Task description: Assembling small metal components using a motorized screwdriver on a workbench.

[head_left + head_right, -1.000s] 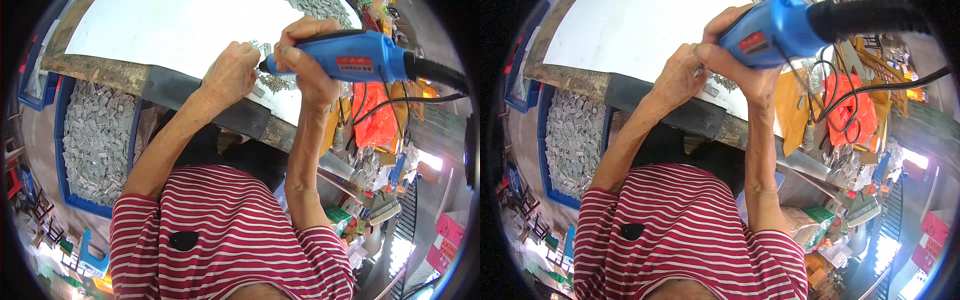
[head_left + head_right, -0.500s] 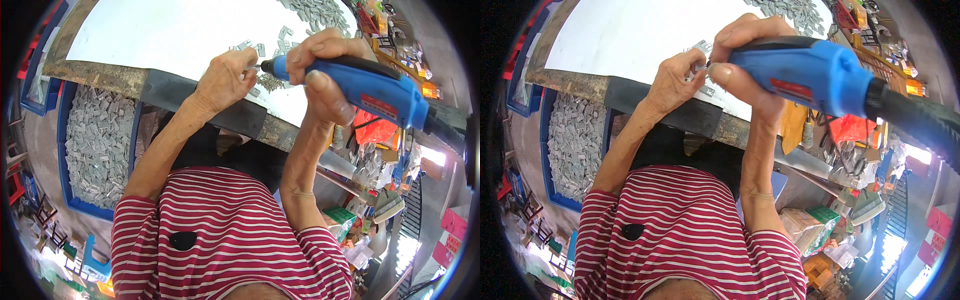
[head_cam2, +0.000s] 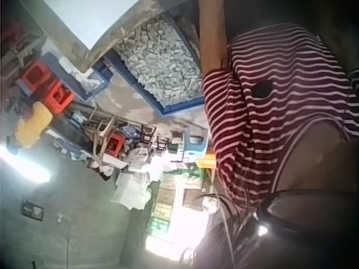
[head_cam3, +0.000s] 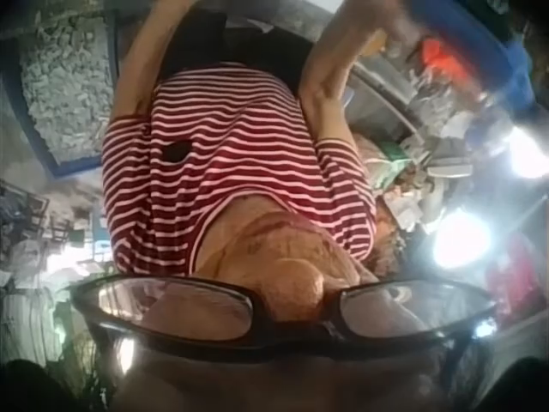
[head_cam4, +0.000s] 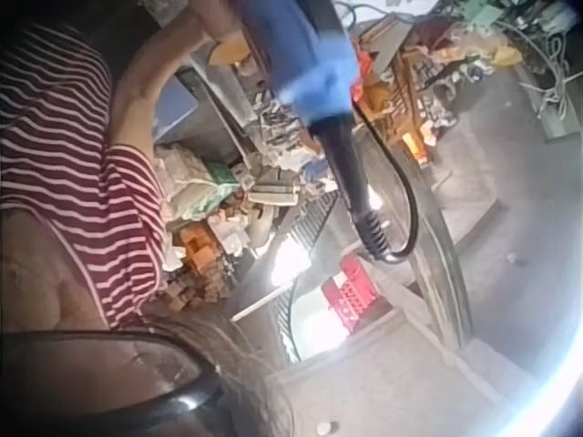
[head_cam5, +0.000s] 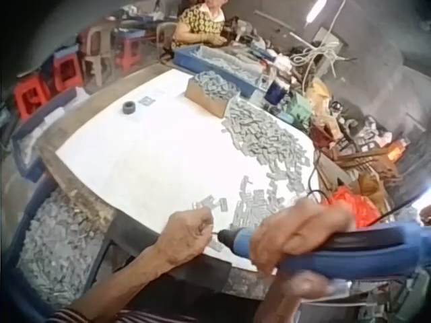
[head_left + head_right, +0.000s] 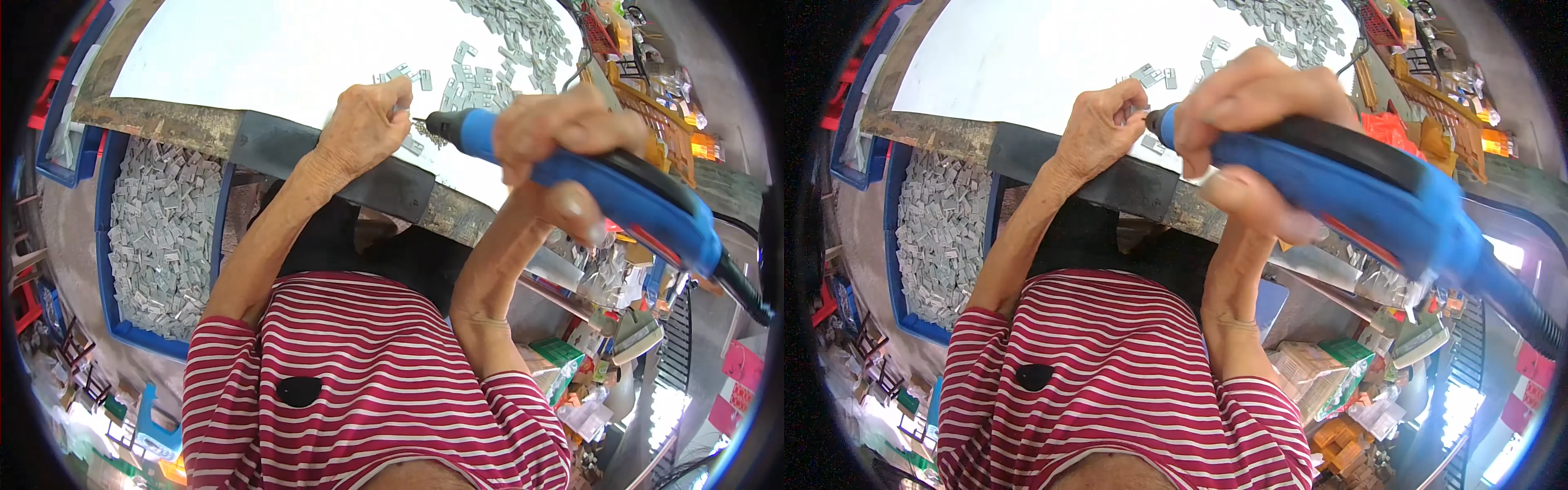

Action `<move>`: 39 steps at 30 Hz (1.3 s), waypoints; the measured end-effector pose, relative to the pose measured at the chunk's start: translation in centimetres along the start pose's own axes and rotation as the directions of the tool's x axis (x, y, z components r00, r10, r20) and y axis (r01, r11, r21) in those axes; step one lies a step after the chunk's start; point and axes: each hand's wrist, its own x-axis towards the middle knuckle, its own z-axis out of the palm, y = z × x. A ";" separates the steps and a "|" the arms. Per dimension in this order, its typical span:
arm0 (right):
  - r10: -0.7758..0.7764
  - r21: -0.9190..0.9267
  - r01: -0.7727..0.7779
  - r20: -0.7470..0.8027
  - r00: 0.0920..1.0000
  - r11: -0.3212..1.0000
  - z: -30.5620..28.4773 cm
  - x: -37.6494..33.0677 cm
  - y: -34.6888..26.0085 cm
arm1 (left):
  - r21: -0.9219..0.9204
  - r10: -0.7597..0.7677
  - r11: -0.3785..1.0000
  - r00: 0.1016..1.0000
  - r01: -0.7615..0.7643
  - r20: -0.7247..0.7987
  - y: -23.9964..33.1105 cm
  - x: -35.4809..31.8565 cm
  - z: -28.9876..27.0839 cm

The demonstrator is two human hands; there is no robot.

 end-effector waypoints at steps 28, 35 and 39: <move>0.084 0.066 -0.055 -0.619 0.781 0.996 3.7 -2.3 5.1 | 0.031 -0.435 0.805 0.626 0.592 -0.647 -13.0 -24.3 -21.3; 0.083 0.015 -0.095 -0.644 0.761 0.995 3.5 -2.2 5.6 | 0.373 -0.211 0.675 0.651 0.636 -0.729 -11.2 -23.2 -20.9; 0.064 0.058 -0.031 -0.729 0.682 0.998 4.1 -1.5 5.2 | 0.431 -0.062 0.806 0.782 0.406 -0.621 -5.1 -15.6 -16.7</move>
